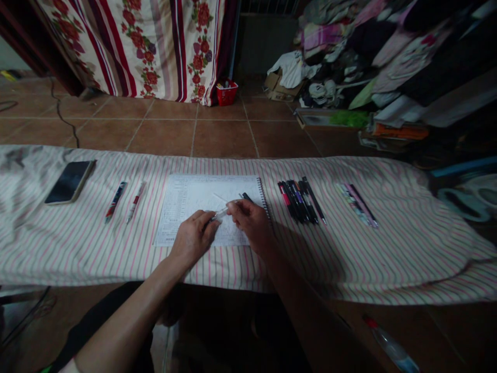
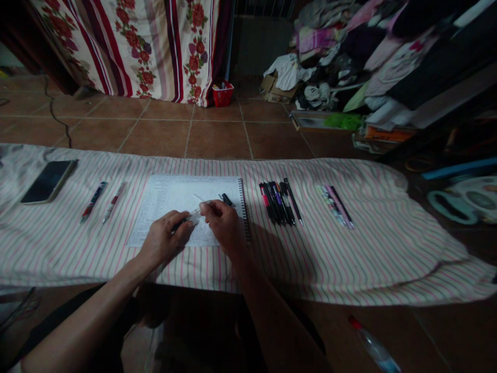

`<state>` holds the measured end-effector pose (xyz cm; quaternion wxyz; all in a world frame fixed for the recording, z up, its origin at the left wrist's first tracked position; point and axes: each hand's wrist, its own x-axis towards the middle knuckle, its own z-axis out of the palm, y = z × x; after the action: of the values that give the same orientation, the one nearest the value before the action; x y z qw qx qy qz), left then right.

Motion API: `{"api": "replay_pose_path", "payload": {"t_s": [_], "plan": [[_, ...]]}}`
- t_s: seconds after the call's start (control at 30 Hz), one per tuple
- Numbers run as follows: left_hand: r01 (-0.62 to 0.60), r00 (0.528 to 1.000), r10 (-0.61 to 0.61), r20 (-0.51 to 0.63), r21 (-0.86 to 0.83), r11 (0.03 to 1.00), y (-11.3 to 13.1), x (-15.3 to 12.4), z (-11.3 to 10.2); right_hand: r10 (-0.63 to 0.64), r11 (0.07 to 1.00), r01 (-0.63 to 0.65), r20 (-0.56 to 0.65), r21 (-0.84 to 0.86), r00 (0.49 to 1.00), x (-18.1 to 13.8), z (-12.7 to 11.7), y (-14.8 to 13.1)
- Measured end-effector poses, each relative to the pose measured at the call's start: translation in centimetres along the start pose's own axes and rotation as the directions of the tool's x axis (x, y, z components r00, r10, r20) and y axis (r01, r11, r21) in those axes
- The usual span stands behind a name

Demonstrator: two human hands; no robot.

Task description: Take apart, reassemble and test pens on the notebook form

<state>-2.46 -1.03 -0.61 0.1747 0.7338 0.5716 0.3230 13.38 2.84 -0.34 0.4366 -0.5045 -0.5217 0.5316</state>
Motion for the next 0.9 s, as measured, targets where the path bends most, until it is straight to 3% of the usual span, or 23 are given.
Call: {"api": "replay_pose_path", "payload": {"t_s": [0.17, 0.33, 0.4, 0.5, 0.6, 0.7, 0.8, 0.9], "plan": [[0.010, 1.000, -0.010, 0.016, -0.007, 1.000, 0.7, -0.3, 0.0, -0.001, 0.999, 0.002, -0.019, 0.047, 1.000, -0.1, 0.2, -0.5], [0.126, 0.991, -0.115, 0.069, -0.189, 0.974, 1.0, -0.2, 0.1, 0.007, 0.997, -0.003, -0.047, 0.078, 0.999, -0.3, 0.3, -0.7], [0.237, 0.968, -0.194, 0.157, -0.337, 0.911, 1.1, -0.2, 0.2, -0.008, 0.998, 0.010, -0.036, 0.062, 0.999, -0.4, 0.1, -0.6], [0.418, 0.906, -0.280, 0.317, -0.566, 0.711, 1.3, -0.3, 0.4, -0.053, 0.998, 0.053, -0.011, 0.046, 0.999, -0.4, -0.2, -0.7], [0.463, 0.885, -0.281, 0.370, -0.649, 0.604, 1.4, -0.3, 0.3, -0.088, 0.994, 0.086, 0.030, 0.068, 0.996, -0.3, -0.4, -1.0], [0.390, 0.917, -0.248, 0.312, -0.574, 0.720, 1.5, -0.1, -0.1, -0.069, 0.991, 0.061, 0.068, 0.116, 0.995, -0.3, -0.3, -1.3], [0.223, 0.973, -0.185, 0.140, -0.341, 0.913, 1.3, 0.0, -0.6, 0.001, 0.990, -0.013, 0.085, 0.142, 0.996, -0.3, -0.2, -1.2], [0.126, 0.991, -0.118, 0.056, -0.162, 0.979, 1.0, 0.0, -0.7, 0.018, 0.992, -0.024, 0.047, 0.128, 0.999, -0.2, -0.2, -0.7]]}}
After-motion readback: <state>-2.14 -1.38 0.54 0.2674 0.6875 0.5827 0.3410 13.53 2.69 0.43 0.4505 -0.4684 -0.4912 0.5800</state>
